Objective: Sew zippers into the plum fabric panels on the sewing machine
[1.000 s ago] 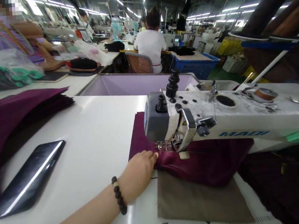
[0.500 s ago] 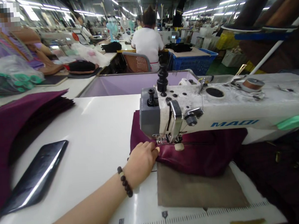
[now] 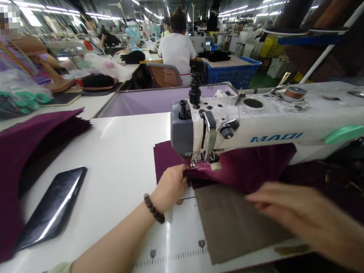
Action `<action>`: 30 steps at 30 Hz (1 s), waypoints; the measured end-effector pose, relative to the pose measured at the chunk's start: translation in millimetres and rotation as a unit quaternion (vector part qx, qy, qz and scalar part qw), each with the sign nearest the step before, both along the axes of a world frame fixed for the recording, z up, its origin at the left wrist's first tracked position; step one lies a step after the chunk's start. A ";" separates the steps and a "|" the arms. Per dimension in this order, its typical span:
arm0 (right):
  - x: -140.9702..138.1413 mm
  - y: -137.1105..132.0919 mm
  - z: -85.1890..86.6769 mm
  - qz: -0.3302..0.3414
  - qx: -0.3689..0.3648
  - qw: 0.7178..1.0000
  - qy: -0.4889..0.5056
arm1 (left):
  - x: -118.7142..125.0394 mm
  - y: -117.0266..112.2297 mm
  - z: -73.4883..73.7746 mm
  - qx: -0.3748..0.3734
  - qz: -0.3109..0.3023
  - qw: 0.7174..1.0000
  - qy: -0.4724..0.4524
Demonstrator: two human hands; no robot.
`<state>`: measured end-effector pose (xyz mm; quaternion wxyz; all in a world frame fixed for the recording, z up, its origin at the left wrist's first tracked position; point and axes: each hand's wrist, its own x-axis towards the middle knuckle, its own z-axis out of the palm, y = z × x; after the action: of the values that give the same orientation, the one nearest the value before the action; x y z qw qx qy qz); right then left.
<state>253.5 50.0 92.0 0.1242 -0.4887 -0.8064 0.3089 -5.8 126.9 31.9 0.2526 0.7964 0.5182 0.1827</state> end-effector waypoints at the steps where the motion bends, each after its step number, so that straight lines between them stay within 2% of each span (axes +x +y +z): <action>1: -19.5 2.8 -11.4 0.019 -0.003 0.999 -0.032 | 0.0 6.6 0.6 -0.005 0.003 1.000 -0.009; 4: -70.6 16.0 -40.8 0.034 -0.012 0.989 -0.142 | -0.3 18.0 2.2 -0.026 -0.004 0.999 -0.041; 6: -86.5 25.8 -48.9 0.020 -0.016 0.987 -0.157 | -0.5 17.4 4.1 -0.031 -0.013 0.998 -0.051; 13: -76.3 34.6 -42.4 0.028 -0.040 0.996 -0.074 | 4.5 -3.1 9.9 -0.002 -0.021 1.000 -0.016; 19: -82.0 28.0 -44.7 0.015 -0.015 0.998 -0.060 | 19.7 -13.9 1.3 0.051 -0.026 0.997 0.041; 24: -80.3 23.3 -40.9 -0.006 -0.032 0.997 -0.072 | 17.2 -14.5 -1.9 0.076 -0.047 0.996 0.015; 26: -75.1 24.2 -39.6 0.034 -0.094 0.995 -0.023 | 10.7 -9.9 -1.5 0.082 -0.045 0.995 -0.026; 29: -67.3 32.9 -38.5 0.138 -0.247 0.959 0.026 | 3.0 -0.4 -0.1 0.084 -0.041 0.991 -0.101; 30: -65.6 37.6 -38.3 0.149 -0.269 0.951 0.017 | 2.0 2.5 0.1 0.082 -0.041 0.988 -0.121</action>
<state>187.9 87.6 53.8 -0.0453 -0.3731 -0.7545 0.5381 -3.8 129.5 32.1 0.2543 0.8073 0.4336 0.3093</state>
